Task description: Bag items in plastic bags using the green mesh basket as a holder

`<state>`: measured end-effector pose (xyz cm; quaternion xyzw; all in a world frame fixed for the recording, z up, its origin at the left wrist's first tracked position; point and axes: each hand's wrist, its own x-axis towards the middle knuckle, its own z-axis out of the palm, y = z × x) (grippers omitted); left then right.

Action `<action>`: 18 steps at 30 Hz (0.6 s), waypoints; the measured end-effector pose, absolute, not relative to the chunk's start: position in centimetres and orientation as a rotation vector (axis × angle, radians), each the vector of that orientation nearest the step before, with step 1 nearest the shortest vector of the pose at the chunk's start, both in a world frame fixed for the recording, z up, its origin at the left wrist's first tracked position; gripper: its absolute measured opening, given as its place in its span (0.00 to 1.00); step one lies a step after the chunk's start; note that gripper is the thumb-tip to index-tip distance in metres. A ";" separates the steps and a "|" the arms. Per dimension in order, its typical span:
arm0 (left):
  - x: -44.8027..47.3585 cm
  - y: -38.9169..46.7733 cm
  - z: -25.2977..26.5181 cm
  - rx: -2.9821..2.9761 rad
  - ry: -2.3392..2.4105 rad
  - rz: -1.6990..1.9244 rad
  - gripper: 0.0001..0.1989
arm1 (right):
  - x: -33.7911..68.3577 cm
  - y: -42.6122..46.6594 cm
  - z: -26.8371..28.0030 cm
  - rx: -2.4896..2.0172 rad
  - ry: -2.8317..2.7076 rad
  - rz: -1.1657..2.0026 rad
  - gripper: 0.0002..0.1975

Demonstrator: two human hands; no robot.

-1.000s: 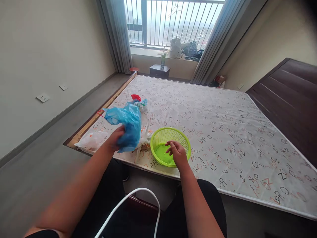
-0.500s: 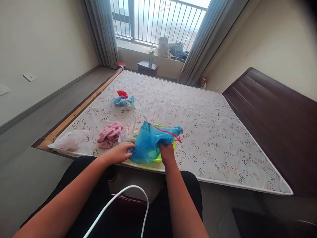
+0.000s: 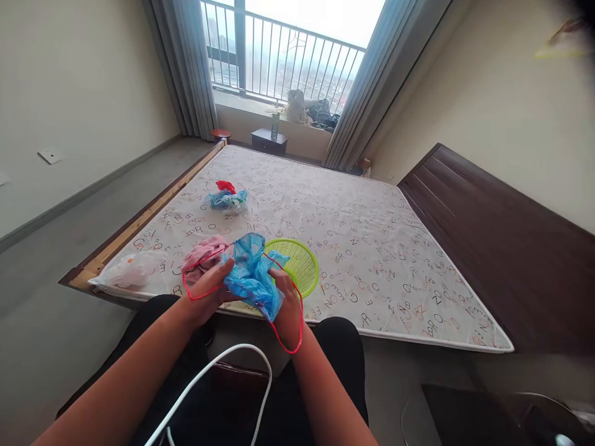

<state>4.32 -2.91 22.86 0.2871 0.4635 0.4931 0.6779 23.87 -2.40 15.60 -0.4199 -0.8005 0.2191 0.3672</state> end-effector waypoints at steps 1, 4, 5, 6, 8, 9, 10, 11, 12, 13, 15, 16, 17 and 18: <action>4.4 -3.0 22.6 0.652 1.050 1.094 0.31 | 24.0 -3.3 15.6 -1.039 -2.104 0.537 0.24; 4.3 -3.3 21.9 0.634 1.110 1.145 0.26 | 26.2 -5.5 14.7 -0.964 -2.164 0.602 0.35; 4.1 -3.4 21.8 0.621 1.126 1.195 0.25 | 27.5 -6.0 14.4 -0.993 -2.134 0.691 0.38; 4.0 -3.5 21.7 0.609 1.135 1.238 0.24 | 29.0 -6.4 14.0 -1.046 -2.066 0.798 0.38; 3.8 -3.7 21.7 0.600 1.144 1.279 0.24 | 32.3 -6.6 13.8 -1.195 -1.873 1.063 0.30; 3.8 -3.8 21.7 0.604 1.144 1.270 0.24 | 33.8 -6.4 14.0 -1.292 -1.781 1.152 0.22; 3.8 -3.9 21.6 0.616 1.137 1.243 0.24 | 35.0 -6.2 14.4 -1.399 -1.656 1.142 0.17; 4.0 -4.1 21.6 0.634 1.121 1.205 0.23 | 35.8 -5.9 15.0 -1.462 -1.517 1.094 0.14; 4.1 -4.3 21.5 0.657 1.096 1.161 0.22 | 36.0 -5.6 15.8 -1.459 -1.420 1.070 0.14; 4.4 -4.4 21.4 0.683 1.064 1.114 0.21 | 35.8 -5.3 16.7 -1.411 -1.370 1.061 0.16; 5.0 -4.8 21.2 0.754 1.011 1.026 0.19 | 34.2 -4.7 18.6 -1.290 -1.408 1.068 0.24; 5.3 -4.9 21.1 0.795 1.004 0.991 0.18 | 33.0 -4.4 19.5 -1.268 -1.448 1.063 0.30; 5.5 -4.9 21.1 0.836 1.008 0.962 0.16 | 31.8 -4.1 20.1 -1.276 -1.500 1.067 0.34; 5.8 -4.9 21.0 0.871 1.018 0.938 0.15 | 30.7 -3.8 20.7 -1.294 -1.569 1.083 0.33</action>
